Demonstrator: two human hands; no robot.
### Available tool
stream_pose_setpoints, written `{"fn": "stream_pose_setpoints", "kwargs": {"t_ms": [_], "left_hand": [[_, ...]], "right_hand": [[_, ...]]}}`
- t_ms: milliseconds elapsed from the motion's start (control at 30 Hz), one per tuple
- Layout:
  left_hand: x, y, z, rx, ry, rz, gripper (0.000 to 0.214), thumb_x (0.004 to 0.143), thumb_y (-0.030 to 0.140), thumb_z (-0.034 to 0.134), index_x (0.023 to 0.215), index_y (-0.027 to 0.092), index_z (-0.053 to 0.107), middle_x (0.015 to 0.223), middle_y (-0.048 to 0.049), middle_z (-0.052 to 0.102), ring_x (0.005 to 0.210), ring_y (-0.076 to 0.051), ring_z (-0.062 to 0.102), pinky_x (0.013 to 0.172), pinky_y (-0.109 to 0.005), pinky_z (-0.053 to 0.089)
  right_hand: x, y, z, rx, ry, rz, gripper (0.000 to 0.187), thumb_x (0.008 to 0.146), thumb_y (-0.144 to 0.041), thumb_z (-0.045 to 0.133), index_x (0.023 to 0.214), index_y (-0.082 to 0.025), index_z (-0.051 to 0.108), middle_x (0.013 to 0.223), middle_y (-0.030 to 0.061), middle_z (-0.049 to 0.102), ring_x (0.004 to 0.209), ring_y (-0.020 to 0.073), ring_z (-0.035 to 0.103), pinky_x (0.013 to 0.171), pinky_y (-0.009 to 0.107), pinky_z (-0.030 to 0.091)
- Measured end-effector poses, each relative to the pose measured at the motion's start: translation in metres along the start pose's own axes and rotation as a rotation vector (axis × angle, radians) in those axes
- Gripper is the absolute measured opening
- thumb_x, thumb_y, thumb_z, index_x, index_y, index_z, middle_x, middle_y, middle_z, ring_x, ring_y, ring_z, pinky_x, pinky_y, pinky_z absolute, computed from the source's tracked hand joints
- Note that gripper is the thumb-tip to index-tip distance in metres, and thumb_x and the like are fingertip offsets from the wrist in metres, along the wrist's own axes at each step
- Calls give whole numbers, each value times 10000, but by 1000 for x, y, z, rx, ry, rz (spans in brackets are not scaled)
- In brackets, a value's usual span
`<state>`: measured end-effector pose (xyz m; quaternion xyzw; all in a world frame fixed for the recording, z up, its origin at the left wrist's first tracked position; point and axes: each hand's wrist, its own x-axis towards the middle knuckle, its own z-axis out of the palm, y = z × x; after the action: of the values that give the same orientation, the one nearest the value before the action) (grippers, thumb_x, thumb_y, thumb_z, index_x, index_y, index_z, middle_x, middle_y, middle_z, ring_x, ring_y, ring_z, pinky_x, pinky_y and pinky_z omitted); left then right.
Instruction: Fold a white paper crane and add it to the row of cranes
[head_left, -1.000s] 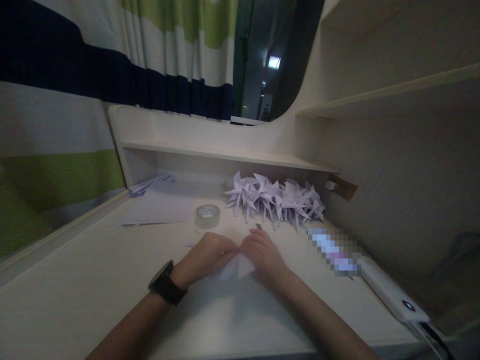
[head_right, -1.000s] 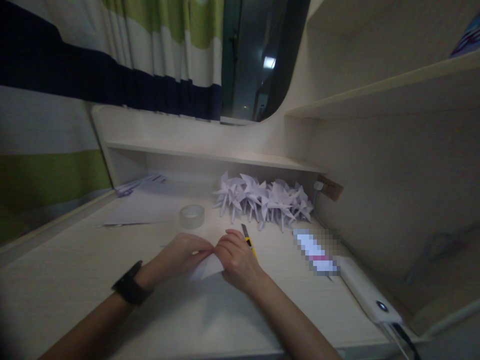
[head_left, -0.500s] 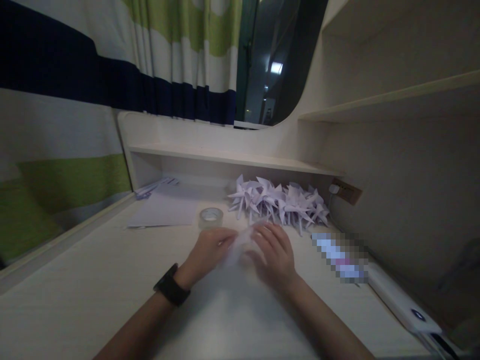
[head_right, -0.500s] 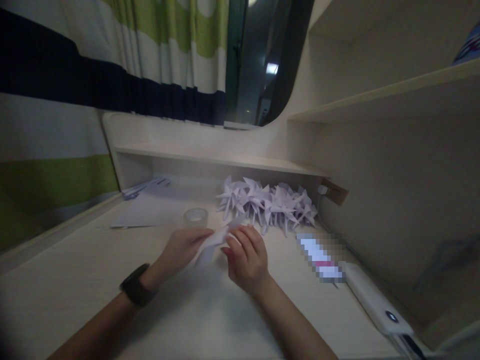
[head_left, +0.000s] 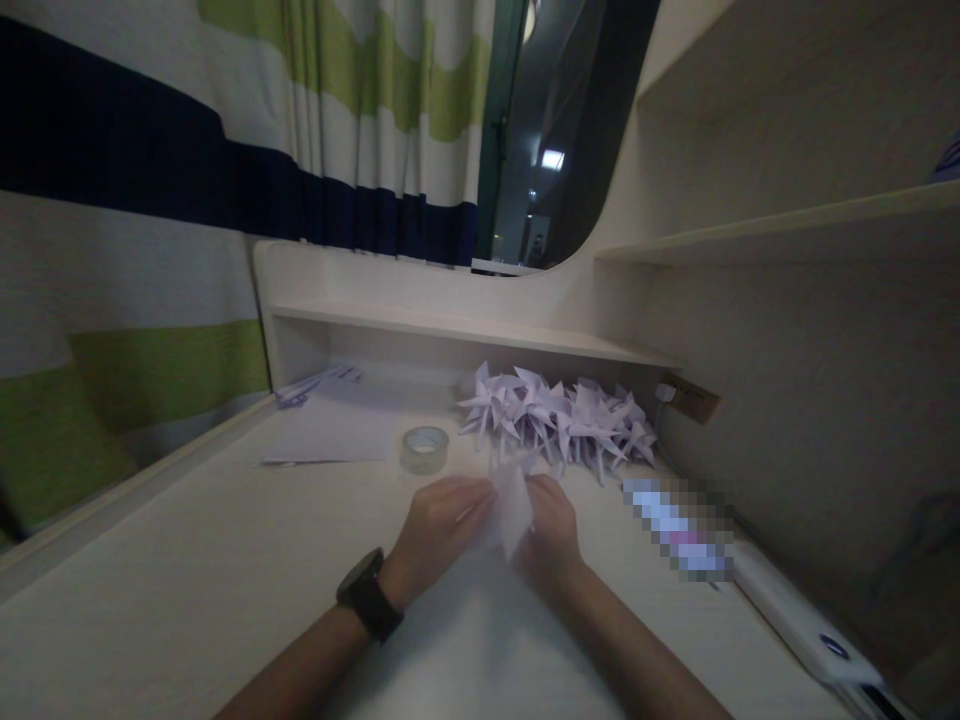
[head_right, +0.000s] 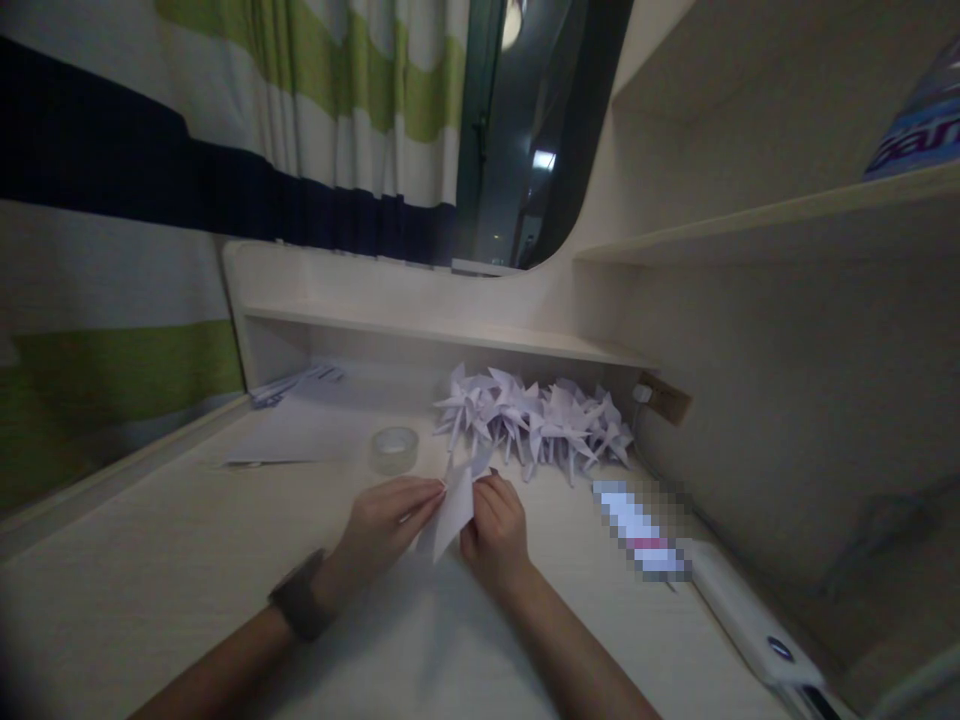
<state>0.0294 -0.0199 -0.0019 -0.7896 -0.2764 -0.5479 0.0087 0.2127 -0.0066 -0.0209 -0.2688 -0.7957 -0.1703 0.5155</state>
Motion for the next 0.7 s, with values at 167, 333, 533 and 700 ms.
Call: {"fn": "stream_pose_setpoints", "kwargs": {"t_ms": [167, 333, 533, 700], "left_hand": [[0, 4, -5, 130, -17, 77, 186, 882, 157, 563, 1047, 159, 650, 968, -84, 717, 866, -187, 670, 805, -336, 548], [-1, 4, -5, 202, -88, 84, 212, 897, 172, 540, 1084, 159, 638, 1020, -91, 708, 889, -203, 667, 814, -370, 551], [-1, 3, -3, 177, -131, 108, 189, 918, 162, 502, 1047, 143, 639, 963, -94, 709, 858, -191, 669, 794, -351, 557], [-3, 5, -3, 191, -133, 104, 175, 917, 160, 495, 1025, 137, 631, 924, -94, 703, 843, -200, 661, 781, -366, 552]], "right_hand": [[4, -2, 0, -62, 17, -99, 108, 813, -150, 499, 901, -179, 554, 771, 96, 623, 759, 231, 569, 661, 377, 475], [9, -7, -3, -97, 37, -153, 123, 821, -138, 483, 912, -168, 559, 771, 109, 625, 774, 237, 570, 656, 384, 485], [9, -8, -4, -127, 58, -174, 98, 835, -163, 492, 888, -174, 573, 759, 102, 615, 778, 235, 571, 637, 375, 487], [10, -11, -4, -142, 71, -190, 126, 823, -137, 493, 924, -164, 563, 763, 109, 617, 808, 247, 575, 662, 387, 503]]}}
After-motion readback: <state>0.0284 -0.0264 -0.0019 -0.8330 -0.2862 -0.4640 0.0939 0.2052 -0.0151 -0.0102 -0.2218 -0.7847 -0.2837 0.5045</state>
